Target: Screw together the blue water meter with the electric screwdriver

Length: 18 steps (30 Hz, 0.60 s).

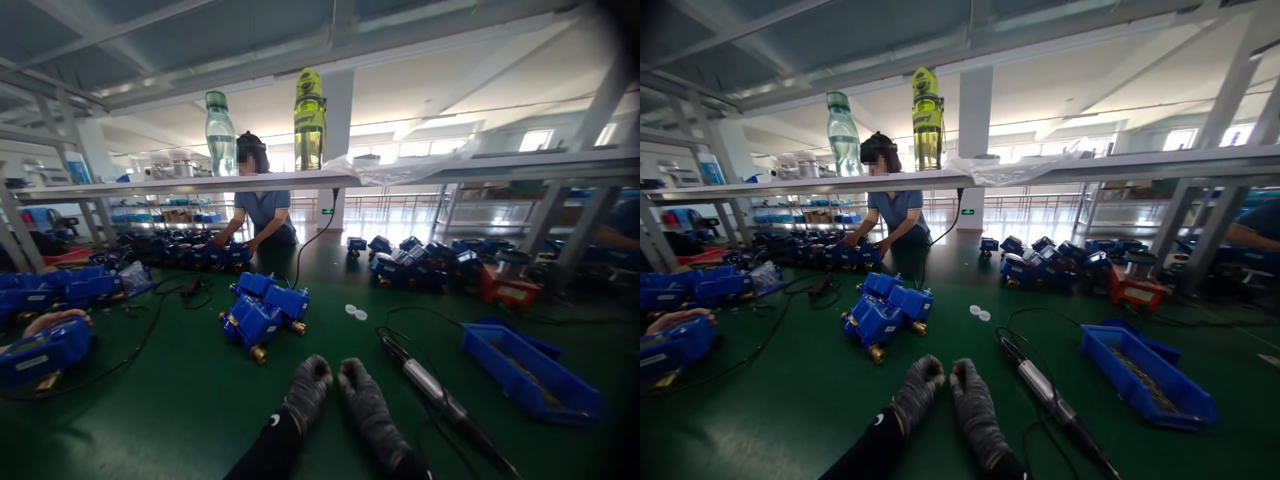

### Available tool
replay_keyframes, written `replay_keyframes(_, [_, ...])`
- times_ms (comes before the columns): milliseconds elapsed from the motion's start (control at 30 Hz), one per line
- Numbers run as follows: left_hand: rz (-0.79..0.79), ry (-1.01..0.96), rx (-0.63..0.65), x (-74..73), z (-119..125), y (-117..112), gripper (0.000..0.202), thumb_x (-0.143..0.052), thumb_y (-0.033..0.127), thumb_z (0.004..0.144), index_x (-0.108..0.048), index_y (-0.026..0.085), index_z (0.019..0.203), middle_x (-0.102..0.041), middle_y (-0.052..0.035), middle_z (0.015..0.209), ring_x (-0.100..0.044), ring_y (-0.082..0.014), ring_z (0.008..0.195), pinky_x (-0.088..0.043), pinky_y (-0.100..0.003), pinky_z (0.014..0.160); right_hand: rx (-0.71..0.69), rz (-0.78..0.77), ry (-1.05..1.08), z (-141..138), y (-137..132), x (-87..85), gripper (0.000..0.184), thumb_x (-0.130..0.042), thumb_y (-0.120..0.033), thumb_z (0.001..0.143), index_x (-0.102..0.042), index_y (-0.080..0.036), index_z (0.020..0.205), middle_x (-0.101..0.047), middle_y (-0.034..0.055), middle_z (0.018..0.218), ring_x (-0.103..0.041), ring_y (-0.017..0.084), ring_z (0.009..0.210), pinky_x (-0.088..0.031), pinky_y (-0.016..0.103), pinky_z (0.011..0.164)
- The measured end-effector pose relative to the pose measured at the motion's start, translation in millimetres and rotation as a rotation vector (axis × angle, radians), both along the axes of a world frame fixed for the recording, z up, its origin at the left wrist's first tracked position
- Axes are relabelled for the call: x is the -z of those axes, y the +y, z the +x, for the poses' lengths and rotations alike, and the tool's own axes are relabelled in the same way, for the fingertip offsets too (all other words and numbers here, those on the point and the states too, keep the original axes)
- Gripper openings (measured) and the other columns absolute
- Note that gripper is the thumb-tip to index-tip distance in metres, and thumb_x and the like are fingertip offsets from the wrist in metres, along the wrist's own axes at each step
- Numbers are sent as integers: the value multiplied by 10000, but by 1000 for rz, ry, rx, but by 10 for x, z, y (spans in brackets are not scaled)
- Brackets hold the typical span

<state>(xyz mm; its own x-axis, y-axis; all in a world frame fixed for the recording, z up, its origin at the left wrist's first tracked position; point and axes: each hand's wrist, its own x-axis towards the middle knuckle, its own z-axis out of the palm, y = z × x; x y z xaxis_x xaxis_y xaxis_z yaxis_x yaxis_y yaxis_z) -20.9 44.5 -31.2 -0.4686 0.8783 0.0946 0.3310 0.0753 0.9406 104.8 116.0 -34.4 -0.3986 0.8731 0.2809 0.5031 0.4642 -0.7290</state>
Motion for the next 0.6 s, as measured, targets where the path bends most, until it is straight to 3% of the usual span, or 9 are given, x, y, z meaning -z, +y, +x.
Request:
replay_keyframes(167, [114,-269,88,10,-115,6,280,-698,273,723,-588,144,946,-675,-90,945,-654,-229,898,-521,-311,780,-148,-101,215,-31,-144,130,296,-555,-238,880,-741,-182,1103,-738,89,1106,-714,266,1043,-573,362,1011])
replay_keyframes(367, [154,-319,95,20,-98,-44,357,-748,348,650,-655,130,916,-680,-94,921,-625,-252,895,-505,-361,818,-163,-100,167,5,-30,205,374,-510,-246,891,-752,-117,1145,-710,132,1169,-666,304,1118,-497,480,1104])
replay_keyframes(500, [152,-354,106,51,-101,-31,381,-789,383,645,-655,140,905,-682,-77,883,-634,-243,864,-505,-354,791,-240,-48,145,26,-26,206,342,-479,-265,920,-771,-147,1054,-714,119,1089,-671,298,1039,-533,475,1029])
replay_keyframes(600, [148,-373,100,64,-115,-23,385,-810,367,625,-660,140,898,-689,-80,880,-645,-244,856,-507,-350,779,-242,-18,117,28,-59,171,332,-483,-231,934,-767,-152,1086,-709,109,1109,-664,284,1061,-527,444,1040])
